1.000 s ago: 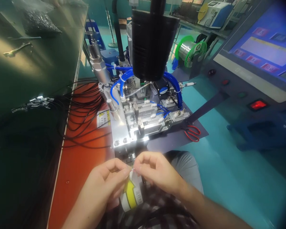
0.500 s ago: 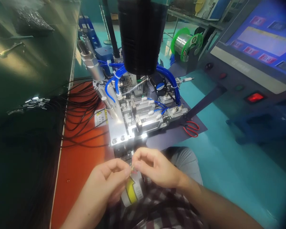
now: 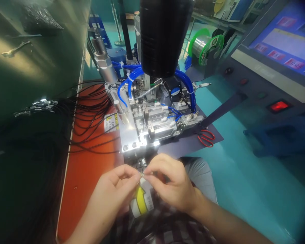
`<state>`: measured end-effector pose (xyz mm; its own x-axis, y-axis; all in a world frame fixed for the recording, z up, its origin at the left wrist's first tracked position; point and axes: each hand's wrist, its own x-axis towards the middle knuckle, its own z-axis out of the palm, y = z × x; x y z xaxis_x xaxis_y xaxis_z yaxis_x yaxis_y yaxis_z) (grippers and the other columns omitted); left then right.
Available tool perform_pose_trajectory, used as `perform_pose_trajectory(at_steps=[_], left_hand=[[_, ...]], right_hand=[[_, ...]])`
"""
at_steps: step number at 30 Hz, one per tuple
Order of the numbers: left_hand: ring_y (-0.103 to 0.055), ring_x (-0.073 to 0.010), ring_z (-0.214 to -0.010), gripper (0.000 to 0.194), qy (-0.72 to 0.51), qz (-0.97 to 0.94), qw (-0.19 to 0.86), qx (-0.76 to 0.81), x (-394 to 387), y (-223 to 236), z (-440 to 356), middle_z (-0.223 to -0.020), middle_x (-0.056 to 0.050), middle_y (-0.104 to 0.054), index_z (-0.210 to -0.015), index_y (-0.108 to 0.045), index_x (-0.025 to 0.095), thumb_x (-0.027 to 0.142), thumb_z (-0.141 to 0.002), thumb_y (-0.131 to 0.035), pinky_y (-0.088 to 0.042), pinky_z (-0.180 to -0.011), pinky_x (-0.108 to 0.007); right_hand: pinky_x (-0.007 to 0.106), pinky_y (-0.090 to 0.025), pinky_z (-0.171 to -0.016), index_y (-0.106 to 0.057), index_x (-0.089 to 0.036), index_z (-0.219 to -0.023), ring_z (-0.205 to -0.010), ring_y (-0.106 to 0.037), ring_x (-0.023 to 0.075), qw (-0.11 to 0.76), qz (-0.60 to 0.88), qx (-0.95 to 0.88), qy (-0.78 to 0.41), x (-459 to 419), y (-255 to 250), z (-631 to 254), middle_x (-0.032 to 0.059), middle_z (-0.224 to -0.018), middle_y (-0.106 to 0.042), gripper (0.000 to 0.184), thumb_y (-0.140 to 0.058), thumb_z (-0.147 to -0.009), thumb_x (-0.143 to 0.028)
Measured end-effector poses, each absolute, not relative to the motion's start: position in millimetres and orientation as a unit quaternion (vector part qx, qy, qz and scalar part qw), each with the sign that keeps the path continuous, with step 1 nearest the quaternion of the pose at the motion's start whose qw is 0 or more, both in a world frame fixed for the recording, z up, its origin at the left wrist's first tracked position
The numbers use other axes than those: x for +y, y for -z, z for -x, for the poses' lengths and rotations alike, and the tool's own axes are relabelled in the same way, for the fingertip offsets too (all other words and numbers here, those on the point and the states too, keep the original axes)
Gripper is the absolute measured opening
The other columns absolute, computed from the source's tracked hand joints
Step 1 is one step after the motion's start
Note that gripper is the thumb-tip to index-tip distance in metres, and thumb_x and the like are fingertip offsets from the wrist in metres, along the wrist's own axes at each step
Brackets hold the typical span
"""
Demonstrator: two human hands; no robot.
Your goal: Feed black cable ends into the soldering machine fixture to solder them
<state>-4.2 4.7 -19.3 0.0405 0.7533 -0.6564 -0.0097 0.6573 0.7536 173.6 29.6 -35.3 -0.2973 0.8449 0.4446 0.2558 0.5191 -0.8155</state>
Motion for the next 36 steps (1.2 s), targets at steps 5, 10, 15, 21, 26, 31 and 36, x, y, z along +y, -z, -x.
perform_pose_trajectory(at_steps=[5,10,15,21,26,31,36], left_hand=[[-0.018,-0.0046,-0.043,0.042,-0.300,-0.276,0.673,0.617,4.8,17.6,2.7,-0.044,0.011,-0.030,-0.073,-0.061,0.019,0.058,-0.069,-0.077,-0.017,-0.041,-0.018],[-0.025,-0.0059,-0.042,0.041,-0.310,-0.307,0.654,0.618,6.5,15.1,-0.1,-0.047,0.009,-0.036,-0.081,-0.064,0.020,0.059,-0.073,-0.074,-0.021,-0.039,-0.018],[-0.046,-0.0095,-0.052,0.034,-0.354,-0.411,0.552,0.633,10.2,17.7,-1.3,-0.068,0.001,-0.058,-0.080,-0.067,0.020,0.052,-0.072,-0.075,-0.039,-0.046,-0.019],[-0.024,-0.0057,-0.039,0.043,-0.280,-0.293,0.657,0.635,16.0,17.5,2.7,-0.040,0.011,-0.032,-0.077,-0.065,0.018,0.059,-0.068,-0.075,-0.025,-0.040,-0.019],[-0.027,-0.0054,-0.041,0.043,-0.292,-0.277,0.640,0.655,19.0,15.5,1.5,-0.041,0.010,-0.036,-0.073,-0.064,0.017,0.057,-0.064,-0.079,-0.024,-0.042,-0.018],[-0.023,-0.0045,-0.039,0.046,-0.299,-0.294,0.632,0.652,15.9,13.2,-1.9,-0.043,0.011,-0.032,-0.073,-0.064,0.018,0.061,-0.065,-0.078,-0.023,-0.038,-0.017],[-0.029,-0.0058,-0.039,0.050,-0.290,-0.301,0.633,0.651,13.2,9.4,-5.1,-0.046,0.009,-0.035,-0.073,-0.062,0.019,0.065,-0.063,-0.077,-0.025,-0.035,-0.016]], right_hand=[[0.029,-0.041,-0.060,-0.061,-0.017,-0.085,-0.067,-0.056,0.0158,0.433,0.362,-0.795,-0.221,26.9,36.5,-171.5,0.0045,-0.076,-0.064,0.011,-0.054,-0.091,-0.011],[0.027,-0.039,-0.059,-0.055,-0.019,-0.080,-0.061,-0.047,0.0128,0.387,0.476,-0.608,-0.505,23.6,40.0,-164.1,-0.0009,-0.072,-0.053,0.009,-0.054,-0.089,-0.020],[0.025,-0.032,-0.054,-0.052,-0.019,-0.079,-0.056,-0.037,0.0108,0.340,0.460,-0.458,-0.681,30.7,38.9,-162.2,-0.0058,-0.063,-0.044,0.012,-0.057,-0.085,-0.029],[0.023,-0.027,-0.049,-0.054,-0.018,-0.079,-0.053,-0.036,0.0091,0.337,0.467,-0.453,-0.680,32.4,36.5,-163.2,-0.0071,-0.059,-0.043,0.013,-0.059,-0.084,-0.029],[0.022,-0.026,-0.044,-0.060,-0.017,-0.080,-0.047,-0.034,0.0070,0.346,0.483,-0.457,-0.662,32.3,33.6,-162.8,-0.0072,-0.057,-0.046,0.013,-0.066,-0.080,-0.028],[0.022,-0.024,-0.042,-0.061,-0.017,-0.075,-0.044,-0.032,0.0064,0.347,0.490,-0.445,-0.664,36.8,29.0,-163.5,-0.0074,-0.052,-0.046,0.014,-0.069,-0.076,-0.029],[0.022,-0.027,-0.042,-0.062,-0.017,-0.074,-0.042,-0.036,0.0073,0.315,0.505,-0.442,-0.671,36.9,29.6,-163.4,-0.0066,-0.049,-0.047,0.016,-0.068,-0.074,-0.031]])
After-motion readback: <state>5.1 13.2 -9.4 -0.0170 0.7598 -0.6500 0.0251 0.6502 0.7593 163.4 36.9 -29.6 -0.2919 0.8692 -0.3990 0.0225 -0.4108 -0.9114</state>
